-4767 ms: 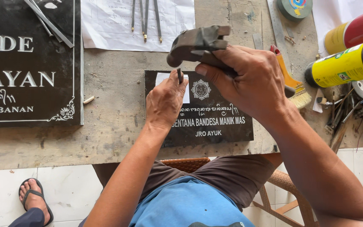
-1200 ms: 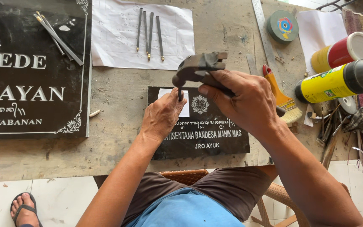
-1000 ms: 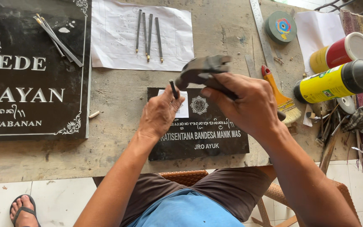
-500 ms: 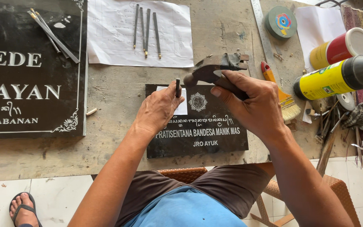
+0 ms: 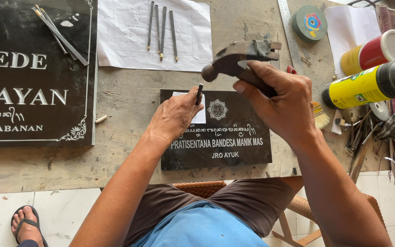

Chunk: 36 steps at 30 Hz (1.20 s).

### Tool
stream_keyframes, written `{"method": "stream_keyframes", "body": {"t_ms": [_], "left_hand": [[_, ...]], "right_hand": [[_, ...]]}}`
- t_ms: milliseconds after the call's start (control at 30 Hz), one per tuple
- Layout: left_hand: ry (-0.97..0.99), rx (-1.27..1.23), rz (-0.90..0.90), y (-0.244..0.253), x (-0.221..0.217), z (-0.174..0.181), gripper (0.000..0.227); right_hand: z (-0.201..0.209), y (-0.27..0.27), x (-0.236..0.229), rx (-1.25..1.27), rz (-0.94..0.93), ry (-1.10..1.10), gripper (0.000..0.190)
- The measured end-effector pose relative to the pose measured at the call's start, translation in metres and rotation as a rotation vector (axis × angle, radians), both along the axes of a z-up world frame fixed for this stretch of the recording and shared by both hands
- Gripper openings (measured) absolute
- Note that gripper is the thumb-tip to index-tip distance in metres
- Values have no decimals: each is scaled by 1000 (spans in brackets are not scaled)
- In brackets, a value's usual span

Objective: The person uses a hammer and chisel to engrave a design onto a dark plaque. They repeatedly strike the chisel to carve the pattern, occasionally repositioning the chisel to continue the work.

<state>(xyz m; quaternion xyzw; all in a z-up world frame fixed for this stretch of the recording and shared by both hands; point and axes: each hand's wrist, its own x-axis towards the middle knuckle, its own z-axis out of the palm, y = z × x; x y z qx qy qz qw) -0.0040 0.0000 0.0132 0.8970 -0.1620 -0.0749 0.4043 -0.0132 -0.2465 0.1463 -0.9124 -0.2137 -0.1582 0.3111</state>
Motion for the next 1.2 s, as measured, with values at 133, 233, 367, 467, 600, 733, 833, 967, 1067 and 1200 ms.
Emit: {"method": "stream_keyframes", "body": {"t_ms": [133, 233, 367, 467, 600, 733, 833, 967, 1067, 1200], "left_hand": [[-36, -5, 14, -3, 2, -14, 17], [-31, -4, 38, 0, -5, -6, 16], [-103, -2, 106, -4, -13, -4, 19], [-105, 26, 147, -6, -16, -4, 20], [-125, 29, 178, -9, -18, -12, 20], [-194, 16, 229, -14, -19, -21, 17], [-254, 72, 212, -20, -18, -54, 39], [-367, -14, 275, -28, -30, -50, 31], [-369, 4, 349, -35, -32, -55, 28], [-401, 2, 411, -42, -39, -62, 42]], "right_hand": [[15, 19, -3, -112, 68, 10, 19], [18, 20, -1, -55, 87, 14, 17], [13, 24, -1, -60, 101, -5, 19], [15, 23, -3, -125, 115, -12, 15], [15, 24, -3, -141, 109, -49, 17], [10, 24, -1, -134, 105, -72, 16], [9, 19, 2, -465, 107, -120, 37], [13, 24, -3, -385, 143, -148, 31], [11, 23, -4, -507, 91, -149, 42], [16, 28, -6, -493, 114, -131, 40]]}}
